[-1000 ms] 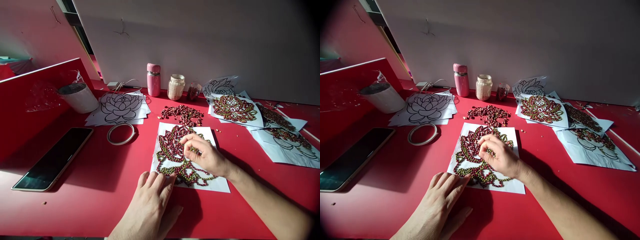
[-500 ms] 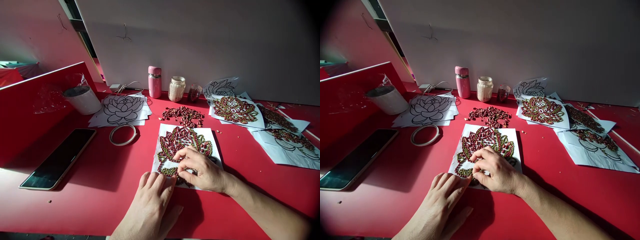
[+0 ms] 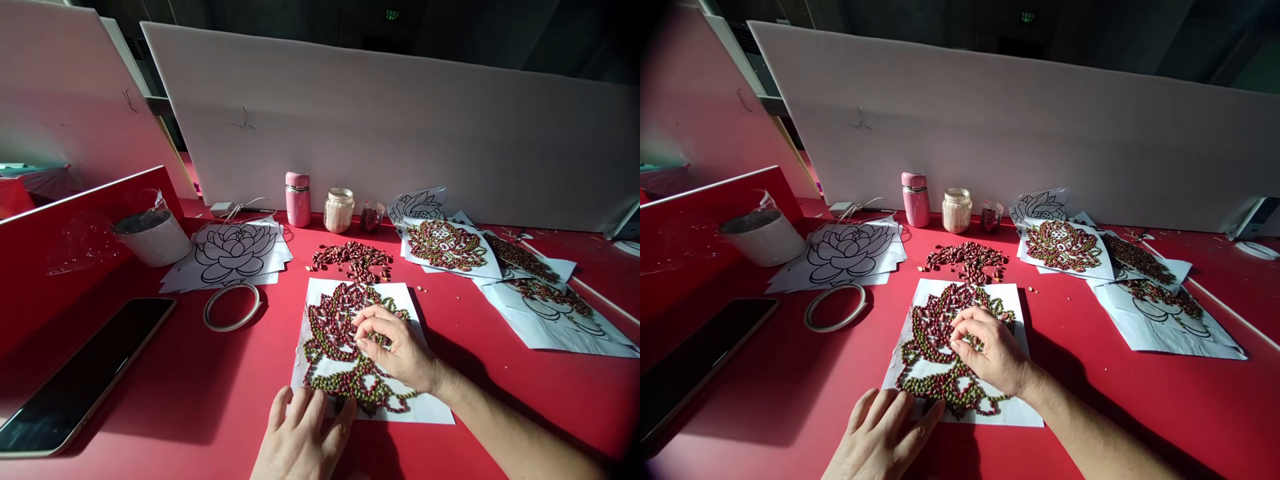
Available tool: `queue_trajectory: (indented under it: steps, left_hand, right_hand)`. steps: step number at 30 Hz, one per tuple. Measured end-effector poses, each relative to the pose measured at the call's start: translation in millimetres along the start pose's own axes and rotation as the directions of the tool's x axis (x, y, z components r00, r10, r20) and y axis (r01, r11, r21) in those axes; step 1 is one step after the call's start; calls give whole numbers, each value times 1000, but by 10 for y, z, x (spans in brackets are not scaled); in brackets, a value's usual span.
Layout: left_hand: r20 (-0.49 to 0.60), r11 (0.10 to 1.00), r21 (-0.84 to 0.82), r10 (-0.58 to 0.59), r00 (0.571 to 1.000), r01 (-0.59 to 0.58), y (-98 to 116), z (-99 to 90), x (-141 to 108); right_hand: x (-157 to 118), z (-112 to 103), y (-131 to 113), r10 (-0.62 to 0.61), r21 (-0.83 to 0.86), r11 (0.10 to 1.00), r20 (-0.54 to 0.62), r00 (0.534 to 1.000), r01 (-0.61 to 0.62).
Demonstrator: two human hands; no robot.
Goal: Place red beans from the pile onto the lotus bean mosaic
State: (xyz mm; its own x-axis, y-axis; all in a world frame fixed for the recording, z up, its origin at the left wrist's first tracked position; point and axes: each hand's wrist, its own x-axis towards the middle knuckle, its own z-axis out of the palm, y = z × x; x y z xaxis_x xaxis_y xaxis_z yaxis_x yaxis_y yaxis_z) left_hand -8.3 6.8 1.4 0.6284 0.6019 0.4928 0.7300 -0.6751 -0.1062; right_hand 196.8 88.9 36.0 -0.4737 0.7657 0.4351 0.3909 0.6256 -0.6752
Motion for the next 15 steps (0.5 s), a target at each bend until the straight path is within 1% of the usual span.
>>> queue_trajectory:
  steps: [3,5,6,7,10,12,14,15]
  left_hand:
    - [-30,999,6,-34,999,34,7,168,-87]
    - [-57,998,14,-56,997,57,24,220,-106]
    - [-70,998,17,-64,995,65,32,224,-100]
    - [-77,997,21,-69,995,71,36,213,-86]
    - [-94,998,30,-57,994,61,21,118,-22]
    - [-66,1000,17,-25,998,26,-8,40,9]
    - [-14,1000,-12,11,1000,-11,-27,-10,14]
    - [13,1000,-26,6,1000,-6,-26,-18,7]
  right_hand:
    - [82,-97,142,34,-67,997,-94,995,-40]
    - [184,-192,319,101,-140,982,-172,980,-125]
    - [247,-242,426,153,-183,964,-211,966,-192]
    - [316,-289,537,211,-249,929,-247,946,-273]
    - [534,-396,844,277,-334,867,-296,914,-371]
    - [664,-426,982,300,-389,829,-296,907,-401]
    - [770,-427,1057,317,-442,798,-269,910,-409]
    - [812,-420,1075,324,-465,787,-248,913,-406]
